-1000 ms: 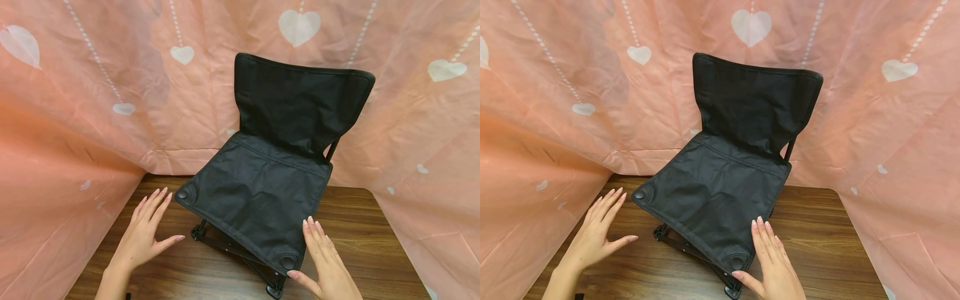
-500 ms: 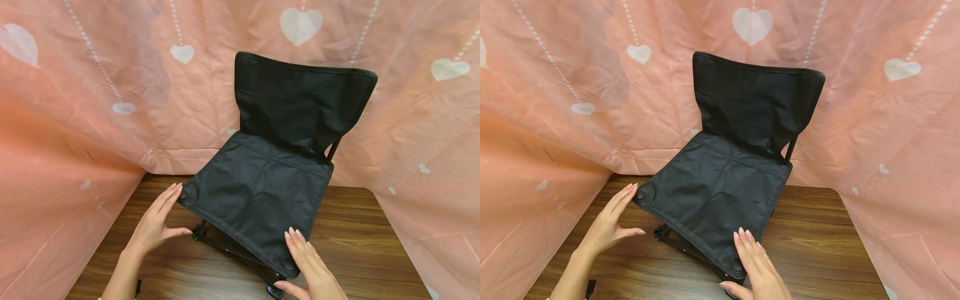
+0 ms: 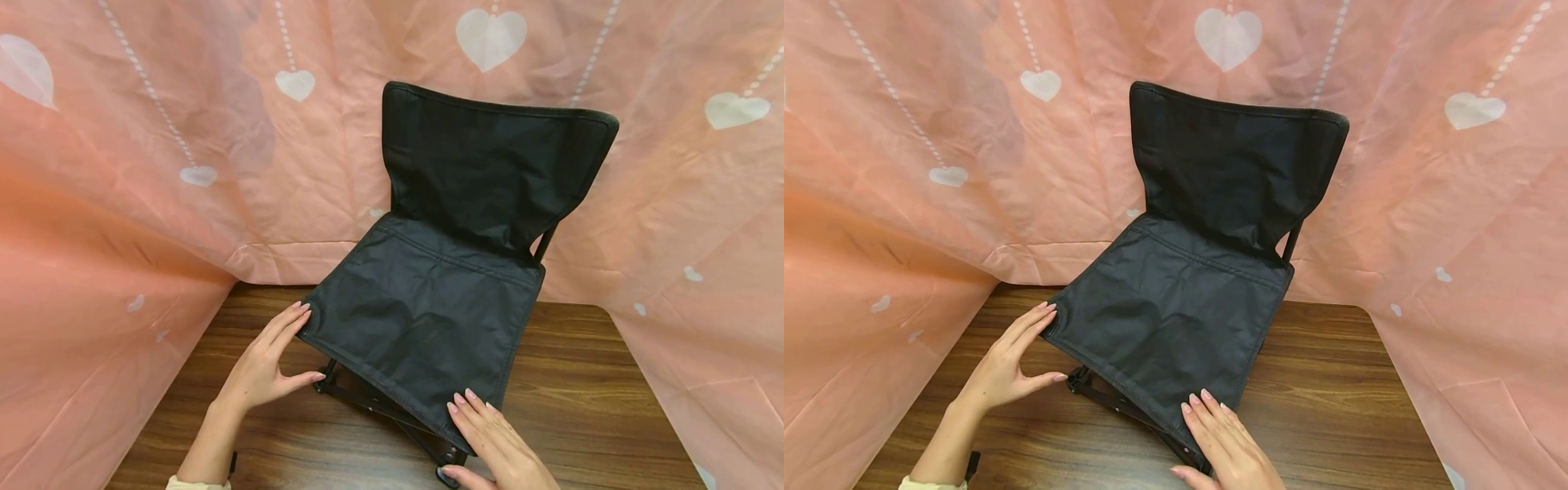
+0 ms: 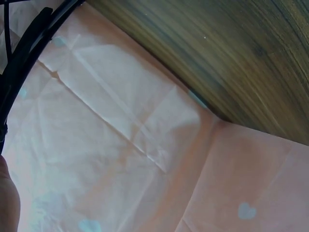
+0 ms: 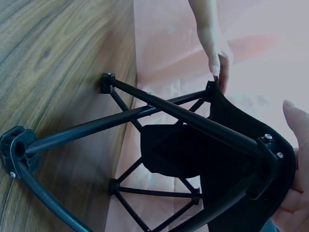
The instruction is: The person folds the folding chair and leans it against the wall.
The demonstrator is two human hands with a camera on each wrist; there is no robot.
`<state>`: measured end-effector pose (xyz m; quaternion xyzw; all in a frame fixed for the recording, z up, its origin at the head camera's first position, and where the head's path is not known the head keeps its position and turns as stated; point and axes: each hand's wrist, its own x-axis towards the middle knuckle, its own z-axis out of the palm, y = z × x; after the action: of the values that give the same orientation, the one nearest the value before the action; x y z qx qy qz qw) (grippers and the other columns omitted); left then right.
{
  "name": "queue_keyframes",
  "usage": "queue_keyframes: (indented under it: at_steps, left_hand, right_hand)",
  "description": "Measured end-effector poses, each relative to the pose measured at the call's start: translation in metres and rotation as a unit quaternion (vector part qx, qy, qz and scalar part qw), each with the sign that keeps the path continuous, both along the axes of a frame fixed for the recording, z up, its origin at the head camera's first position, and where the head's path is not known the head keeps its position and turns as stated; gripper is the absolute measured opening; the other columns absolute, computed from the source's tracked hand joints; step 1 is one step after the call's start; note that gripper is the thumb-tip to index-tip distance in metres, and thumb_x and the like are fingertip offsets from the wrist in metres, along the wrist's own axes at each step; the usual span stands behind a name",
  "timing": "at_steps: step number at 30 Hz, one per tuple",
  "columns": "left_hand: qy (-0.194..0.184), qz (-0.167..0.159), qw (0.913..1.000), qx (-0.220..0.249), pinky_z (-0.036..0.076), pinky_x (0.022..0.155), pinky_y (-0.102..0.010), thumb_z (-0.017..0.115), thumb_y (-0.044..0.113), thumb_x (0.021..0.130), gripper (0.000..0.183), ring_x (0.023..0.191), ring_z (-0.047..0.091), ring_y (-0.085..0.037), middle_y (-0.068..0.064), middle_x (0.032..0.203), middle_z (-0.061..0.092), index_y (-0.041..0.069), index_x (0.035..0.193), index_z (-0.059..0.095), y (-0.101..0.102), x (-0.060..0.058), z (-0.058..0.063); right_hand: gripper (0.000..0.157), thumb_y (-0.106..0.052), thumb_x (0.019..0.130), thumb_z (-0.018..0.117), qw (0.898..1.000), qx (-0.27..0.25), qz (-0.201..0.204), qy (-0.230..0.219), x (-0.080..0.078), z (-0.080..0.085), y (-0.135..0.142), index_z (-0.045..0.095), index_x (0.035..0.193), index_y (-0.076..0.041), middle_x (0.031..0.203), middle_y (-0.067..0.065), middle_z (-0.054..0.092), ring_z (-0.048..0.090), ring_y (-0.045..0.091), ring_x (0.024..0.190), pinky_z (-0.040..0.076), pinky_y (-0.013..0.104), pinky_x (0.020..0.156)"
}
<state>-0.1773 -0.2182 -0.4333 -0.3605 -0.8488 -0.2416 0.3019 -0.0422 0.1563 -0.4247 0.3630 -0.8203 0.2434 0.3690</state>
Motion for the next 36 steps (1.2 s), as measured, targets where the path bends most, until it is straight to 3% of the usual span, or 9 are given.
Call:
queue_keyframes:
  at_steps: [11, 16, 23, 31, 36]
  left_hand:
    - [-0.022, 0.002, 0.9998, -0.004, 0.019, 0.12, -0.013, 0.073, 0.064, 0.073, 0.094, 0.14, 0.039, -0.029, -0.011, 0.145, 0.049, 0.004, 0.142, 0.048, 0.001, -0.001, -0.002]
    - [-0.024, -0.004, 0.9997, 0.006, 0.02, 0.12, -0.012, 0.072, 0.064, 0.075, 0.091, 0.14, 0.039, -0.028, -0.01, 0.144, 0.05, 0.005, 0.141, 0.049, 0.0, -0.001, -0.003]
    - [-0.033, -0.009, 0.9993, 0.014, 0.021, 0.119, -0.012, 0.077, 0.058, 0.073, 0.086, 0.139, 0.041, -0.028, -0.011, 0.142, 0.052, 0.007, 0.138, 0.053, -0.003, -0.002, -0.002]
    - [-0.057, -0.004, 0.9983, 0.009, 0.019, 0.119, -0.01, 0.083, 0.052, 0.068, 0.088, 0.139, 0.04, -0.029, -0.011, 0.144, 0.05, 0.01, 0.139, 0.052, -0.005, -0.002, -0.003]
    - [-0.06, -0.006, 0.9981, 0.011, 0.019, 0.118, -0.01, 0.082, 0.05, 0.071, 0.084, 0.141, 0.038, -0.026, -0.01, 0.144, 0.05, 0.011, 0.139, 0.052, -0.006, -0.001, -0.005]
  right_hand:
    - [0.052, -0.04, 0.095, 0.06, 0.998, -0.037, 0.035, 0.041, -0.004, 0.002, -0.004, 0.066, 0.115, 0.008, 0.133, 0.01, 0.062, 0.045, 0.016, 0.138, 0.028, 0.024, 0.12]
    - [0.05, -0.039, 0.094, 0.062, 0.996, -0.042, 0.049, 0.06, -0.006, 0.001, -0.005, 0.068, 0.111, 0.008, 0.129, 0.011, 0.064, 0.046, 0.016, 0.137, 0.03, 0.024, 0.119]
    - [0.045, -0.034, 0.094, 0.064, 0.992, -0.044, 0.062, 0.1, -0.009, 0.001, -0.006, 0.069, 0.104, 0.009, 0.11, 0.018, 0.071, 0.051, 0.017, 0.133, 0.034, 0.024, 0.117]
    - [0.046, -0.035, 0.092, 0.066, 0.992, -0.055, 0.077, 0.082, -0.006, 0.009, -0.008, 0.069, 0.106, 0.009, 0.113, 0.015, 0.071, 0.049, 0.014, 0.134, 0.034, 0.022, 0.117]
    - [0.045, -0.034, 0.09, 0.068, 0.991, -0.056, 0.087, 0.08, -0.007, 0.01, -0.005, 0.069, 0.106, 0.009, 0.112, 0.014, 0.071, 0.053, 0.015, 0.132, 0.036, 0.022, 0.116]
